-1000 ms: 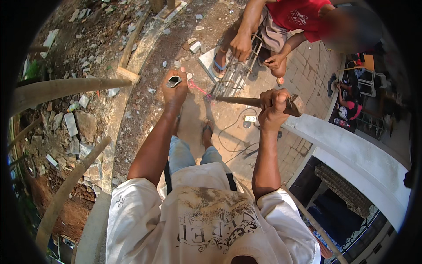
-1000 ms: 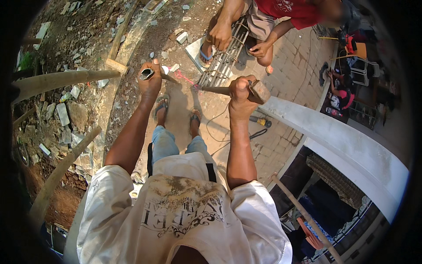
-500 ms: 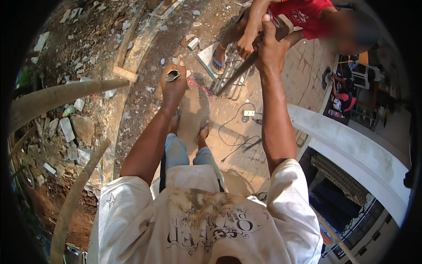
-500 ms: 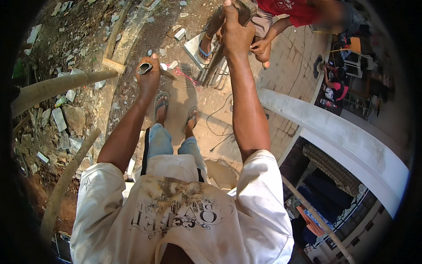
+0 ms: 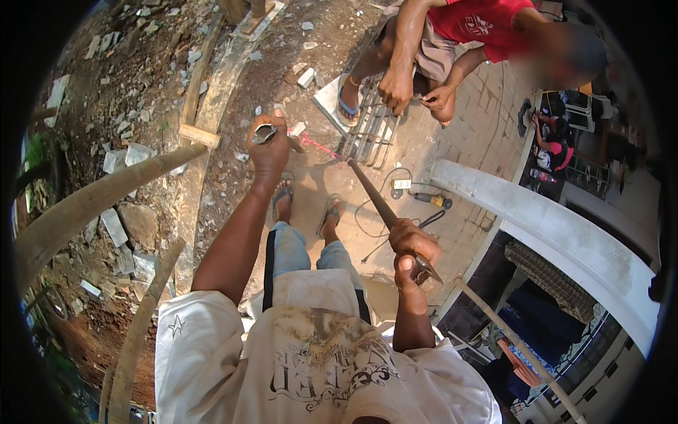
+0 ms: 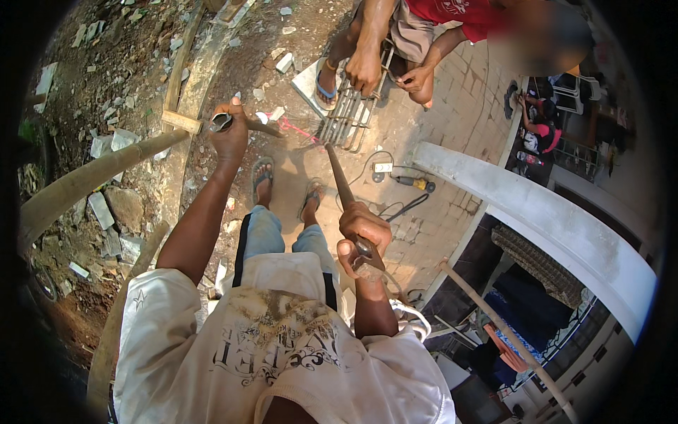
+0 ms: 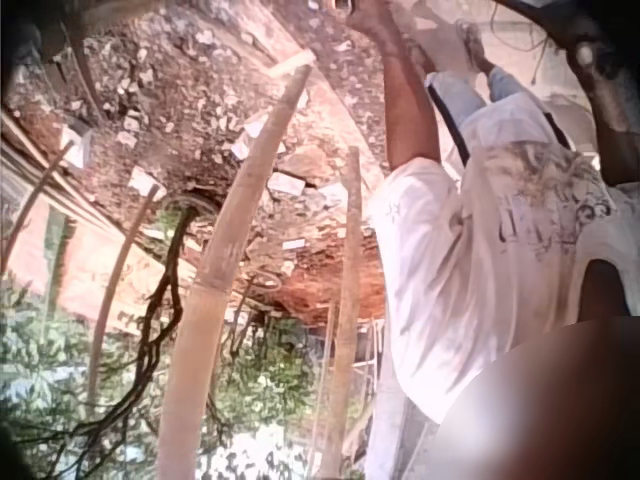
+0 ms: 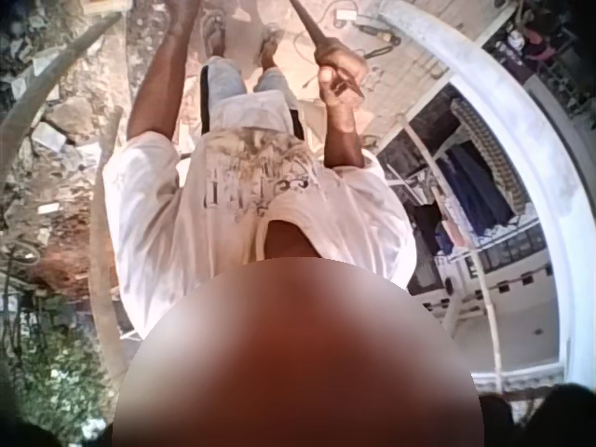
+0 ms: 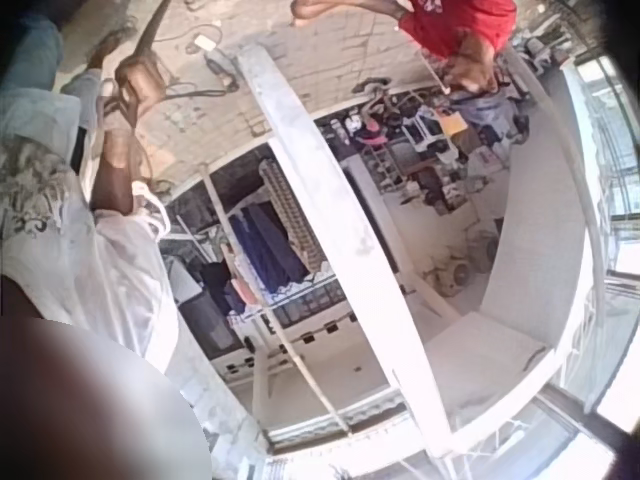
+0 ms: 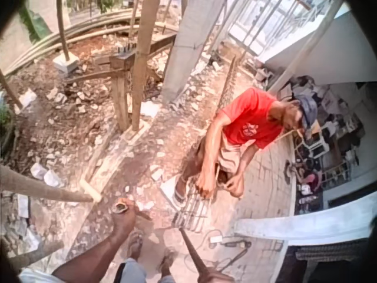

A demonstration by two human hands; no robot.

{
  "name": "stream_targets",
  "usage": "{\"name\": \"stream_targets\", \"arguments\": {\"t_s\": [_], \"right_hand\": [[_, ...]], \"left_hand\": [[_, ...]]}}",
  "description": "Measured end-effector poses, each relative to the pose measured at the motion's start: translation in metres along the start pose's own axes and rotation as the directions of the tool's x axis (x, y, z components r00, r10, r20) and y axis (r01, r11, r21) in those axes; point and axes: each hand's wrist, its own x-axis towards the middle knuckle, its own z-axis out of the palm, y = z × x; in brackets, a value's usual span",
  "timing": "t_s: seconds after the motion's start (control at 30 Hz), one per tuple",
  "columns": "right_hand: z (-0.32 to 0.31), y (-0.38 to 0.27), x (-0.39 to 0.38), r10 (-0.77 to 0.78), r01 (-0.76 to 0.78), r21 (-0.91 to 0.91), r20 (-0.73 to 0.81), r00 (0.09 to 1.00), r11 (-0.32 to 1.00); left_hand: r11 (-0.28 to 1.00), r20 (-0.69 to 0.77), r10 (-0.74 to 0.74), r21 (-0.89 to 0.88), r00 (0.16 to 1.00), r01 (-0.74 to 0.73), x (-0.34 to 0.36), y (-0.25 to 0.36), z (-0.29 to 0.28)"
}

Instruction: The person bends a long metal rod by hand, then uses an angle grinder to cut the rod while kneeling on the ground. Sparks are visible during cutting. The person handles the rod and grinder with both hands.

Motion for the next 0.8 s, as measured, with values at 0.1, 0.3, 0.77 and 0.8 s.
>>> {"name": "stream_targets", "arguments": {"t_s": [0.1, 0.3, 0.77, 0.8], "right_hand": [[0.016, 0.004, -0.016, -0.073, 0.099, 0.025, -0.502, 0.862, 0.995], [-0.030, -0.002, -0.008, 0.138, -0.007, 0.155, -0.857, 0.496, 0.988], [-0.263, -0.005, 0.187, 0.232, -0.311, 0.564, 0.208, 0.950, 0.765], [-0.264, -0.011, 0.182, 0.252, -0.295, 0.526, 0.154, 0.955, 0.798]], "left_hand": [[0.999, 0.018, -0.031, 0.032, 0.999, 0.031, 0.007, -0.008, 0.003], [0.996, 0.078, -0.076, 0.054, 0.994, 0.072, 0.027, -0.011, 0.008], [0.989, 0.035, -0.124, 0.082, 0.992, 0.121, 0.030, -0.004, 0.014], [0.991, 0.025, -0.105, 0.084, 0.994, 0.103, 0.029, -0.004, 0.014]]}}
